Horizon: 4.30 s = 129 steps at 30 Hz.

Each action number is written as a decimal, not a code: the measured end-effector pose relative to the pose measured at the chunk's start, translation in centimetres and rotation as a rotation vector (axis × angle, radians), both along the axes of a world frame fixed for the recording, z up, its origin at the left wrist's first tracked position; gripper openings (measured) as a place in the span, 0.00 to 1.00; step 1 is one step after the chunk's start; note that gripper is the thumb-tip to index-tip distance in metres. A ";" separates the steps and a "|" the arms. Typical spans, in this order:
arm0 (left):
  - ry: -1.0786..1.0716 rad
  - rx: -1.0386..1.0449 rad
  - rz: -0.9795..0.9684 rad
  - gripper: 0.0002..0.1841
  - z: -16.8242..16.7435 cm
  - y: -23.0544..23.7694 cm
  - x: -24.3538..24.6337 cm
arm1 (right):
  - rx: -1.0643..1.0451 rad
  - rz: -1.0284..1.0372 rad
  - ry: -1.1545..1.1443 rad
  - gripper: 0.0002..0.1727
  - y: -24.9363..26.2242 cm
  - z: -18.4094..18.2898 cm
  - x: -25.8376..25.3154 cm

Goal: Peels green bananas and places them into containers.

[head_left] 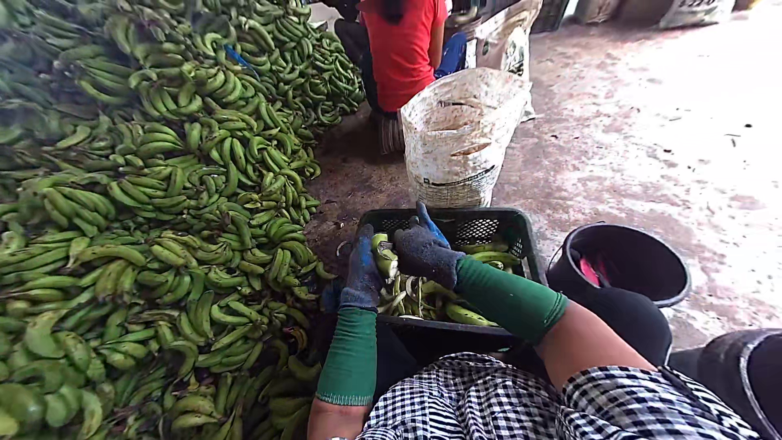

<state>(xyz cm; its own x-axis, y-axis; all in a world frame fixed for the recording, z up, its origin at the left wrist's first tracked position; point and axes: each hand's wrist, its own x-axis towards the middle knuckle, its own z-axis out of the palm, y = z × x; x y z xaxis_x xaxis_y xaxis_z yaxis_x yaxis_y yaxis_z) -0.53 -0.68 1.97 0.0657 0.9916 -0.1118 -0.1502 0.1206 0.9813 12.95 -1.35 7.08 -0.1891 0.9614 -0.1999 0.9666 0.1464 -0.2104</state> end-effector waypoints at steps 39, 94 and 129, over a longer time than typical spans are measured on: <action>-0.385 -0.003 -0.156 0.17 -1.5 4.2 0.3 | 0.228 -0.137 -0.008 0.17 6.9 -3.3 3.8; 0.422 0.124 0.108 0.33 -4.9 4.9 -0.3 | -0.051 -0.246 0.022 0.26 3.6 -3.1 -1.3; -0.359 0.091 0.249 0.18 -3.8 5.8 0.6 | 0.003 -0.220 0.060 0.26 5.2 -4.1 -0.7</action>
<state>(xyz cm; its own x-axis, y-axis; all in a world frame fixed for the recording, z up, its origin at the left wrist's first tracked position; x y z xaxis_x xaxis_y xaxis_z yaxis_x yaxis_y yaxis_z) 0.05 5.10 -1.88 -0.1580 0.9867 -0.0374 -0.4967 -0.0467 0.8666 12.27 3.89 3.02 0.0132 0.9813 -0.1919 0.9611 -0.0655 -0.2684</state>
